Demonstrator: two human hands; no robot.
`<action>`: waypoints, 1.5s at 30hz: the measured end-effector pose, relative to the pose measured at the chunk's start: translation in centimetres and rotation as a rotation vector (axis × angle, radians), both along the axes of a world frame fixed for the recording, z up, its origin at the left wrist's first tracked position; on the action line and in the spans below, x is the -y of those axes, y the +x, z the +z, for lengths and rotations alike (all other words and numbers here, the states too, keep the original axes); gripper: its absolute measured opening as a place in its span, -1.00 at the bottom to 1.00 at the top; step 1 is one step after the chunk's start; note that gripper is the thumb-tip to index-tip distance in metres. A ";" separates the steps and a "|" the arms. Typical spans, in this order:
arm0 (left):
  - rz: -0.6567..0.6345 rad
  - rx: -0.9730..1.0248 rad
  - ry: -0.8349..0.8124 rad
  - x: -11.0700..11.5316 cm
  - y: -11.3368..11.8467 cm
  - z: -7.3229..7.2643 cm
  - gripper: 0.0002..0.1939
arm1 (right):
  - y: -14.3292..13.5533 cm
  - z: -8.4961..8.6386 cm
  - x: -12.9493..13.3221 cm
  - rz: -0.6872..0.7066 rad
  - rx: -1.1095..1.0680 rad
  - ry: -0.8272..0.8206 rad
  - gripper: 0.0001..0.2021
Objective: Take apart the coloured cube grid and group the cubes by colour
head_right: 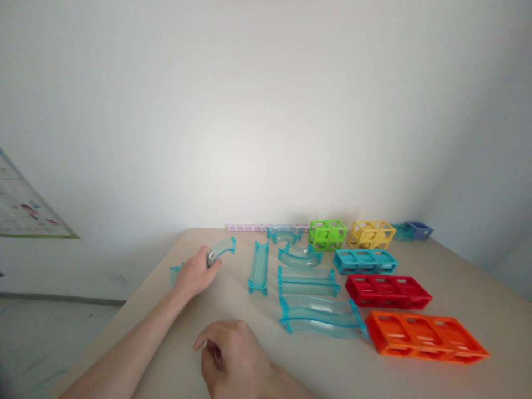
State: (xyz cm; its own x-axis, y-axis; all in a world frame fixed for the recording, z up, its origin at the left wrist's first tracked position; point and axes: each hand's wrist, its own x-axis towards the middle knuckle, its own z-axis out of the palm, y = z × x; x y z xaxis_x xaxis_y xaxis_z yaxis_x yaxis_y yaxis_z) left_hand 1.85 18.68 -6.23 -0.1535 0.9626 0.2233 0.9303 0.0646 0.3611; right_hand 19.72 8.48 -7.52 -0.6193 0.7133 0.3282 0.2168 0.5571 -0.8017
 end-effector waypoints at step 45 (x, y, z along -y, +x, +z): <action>-0.582 1.265 -0.104 5.4 4.6 0.4 -0.56 | 2.2 1.9 -0.5 -0.422 -0.132 0.435 -0.89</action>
